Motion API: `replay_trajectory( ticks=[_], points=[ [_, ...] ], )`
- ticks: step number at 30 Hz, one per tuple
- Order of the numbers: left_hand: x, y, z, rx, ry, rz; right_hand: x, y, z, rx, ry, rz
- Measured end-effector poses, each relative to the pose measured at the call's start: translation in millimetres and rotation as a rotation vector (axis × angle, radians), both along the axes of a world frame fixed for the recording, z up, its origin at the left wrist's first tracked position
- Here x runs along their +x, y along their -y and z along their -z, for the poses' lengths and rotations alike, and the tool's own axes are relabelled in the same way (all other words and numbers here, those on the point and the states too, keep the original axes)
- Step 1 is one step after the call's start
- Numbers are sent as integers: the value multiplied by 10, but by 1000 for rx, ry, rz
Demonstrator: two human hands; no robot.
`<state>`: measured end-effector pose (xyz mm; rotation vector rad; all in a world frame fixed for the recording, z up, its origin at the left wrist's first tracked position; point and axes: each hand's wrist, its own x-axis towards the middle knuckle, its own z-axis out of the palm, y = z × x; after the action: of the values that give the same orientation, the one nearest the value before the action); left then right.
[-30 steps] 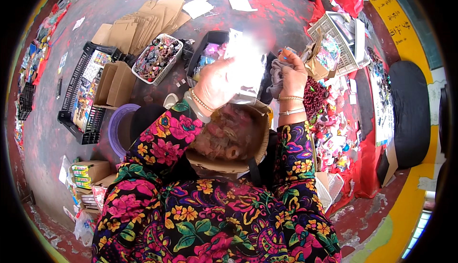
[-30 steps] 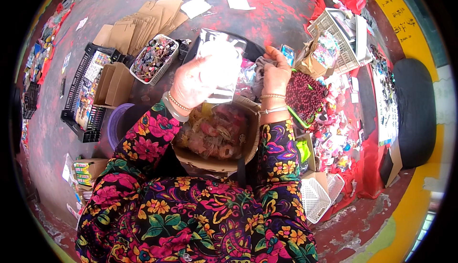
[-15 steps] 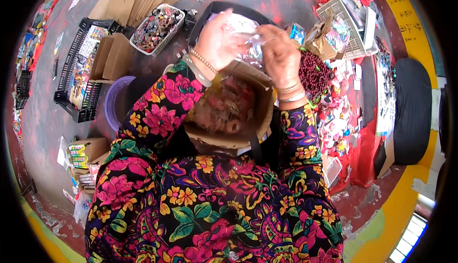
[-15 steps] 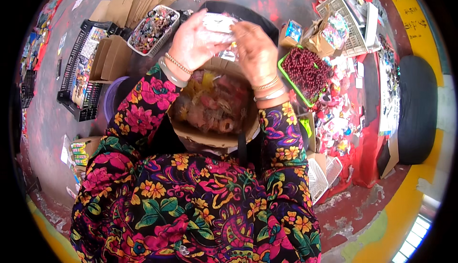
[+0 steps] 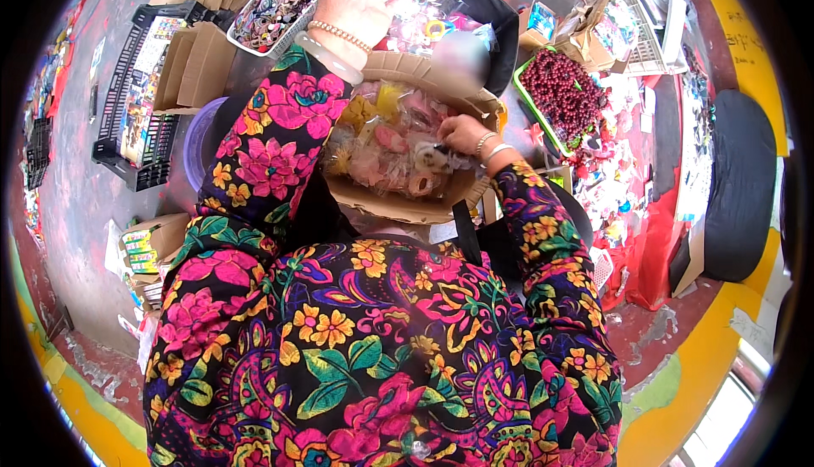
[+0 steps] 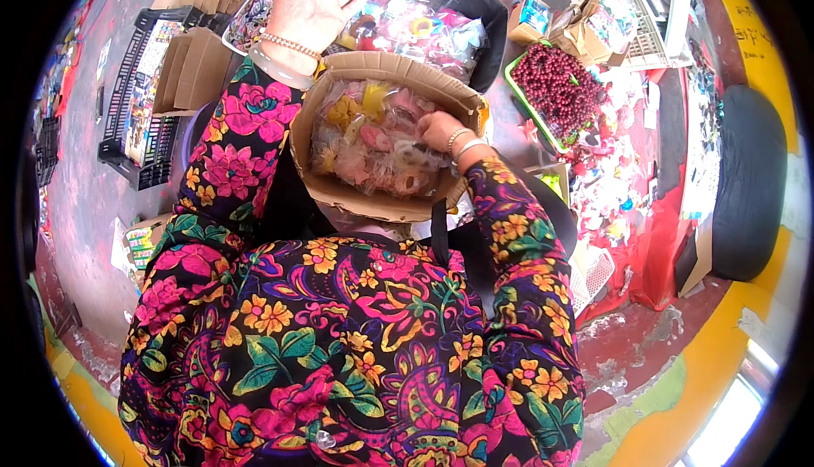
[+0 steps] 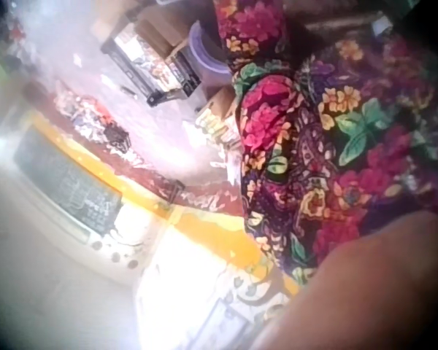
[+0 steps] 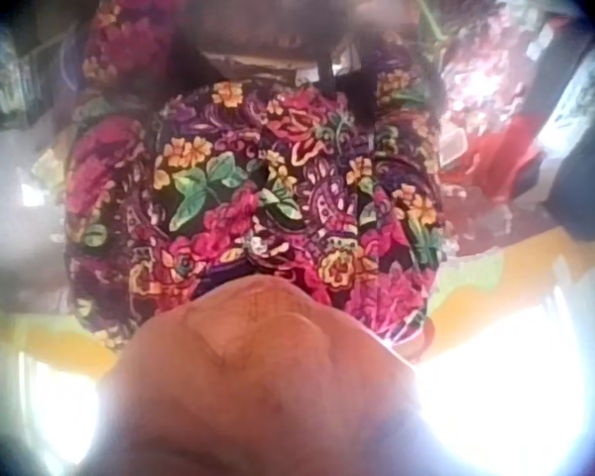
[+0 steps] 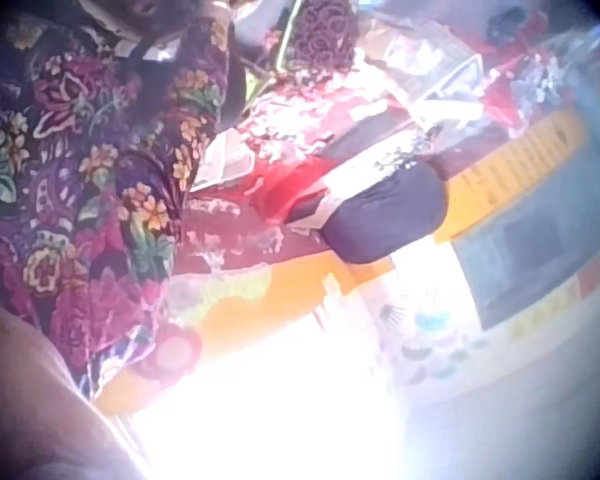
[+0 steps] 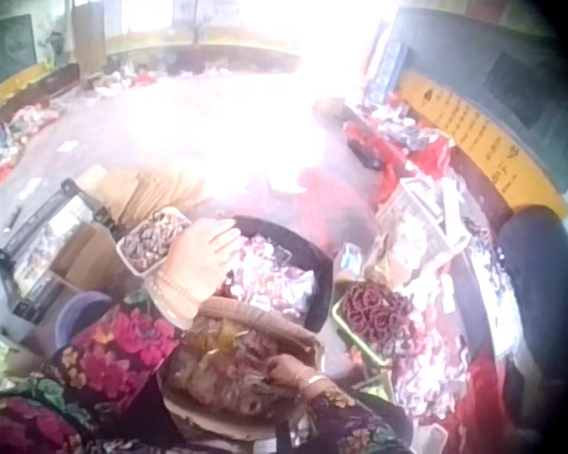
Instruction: The person takes various small items, including toy components and stickers, from different containers and places them into small plastic bags by hand.
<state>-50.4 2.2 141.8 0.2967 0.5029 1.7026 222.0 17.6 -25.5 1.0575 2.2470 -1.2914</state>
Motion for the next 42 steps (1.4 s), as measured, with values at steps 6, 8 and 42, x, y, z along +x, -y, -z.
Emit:
replay_trajectory(
  ticks=[6, 8, 42],
  points=[
    [8, 40, -110, -34, 7, -6, 48, 216, 700, -89, 403, -224],
    [15, 43, -135, -54, 20, -8, 39, 170, 737, -117, 656, -343],
    [-407, 820, -998, -130, -107, -252, -433, -2559, 817, 479, 431, 92]
  ],
)
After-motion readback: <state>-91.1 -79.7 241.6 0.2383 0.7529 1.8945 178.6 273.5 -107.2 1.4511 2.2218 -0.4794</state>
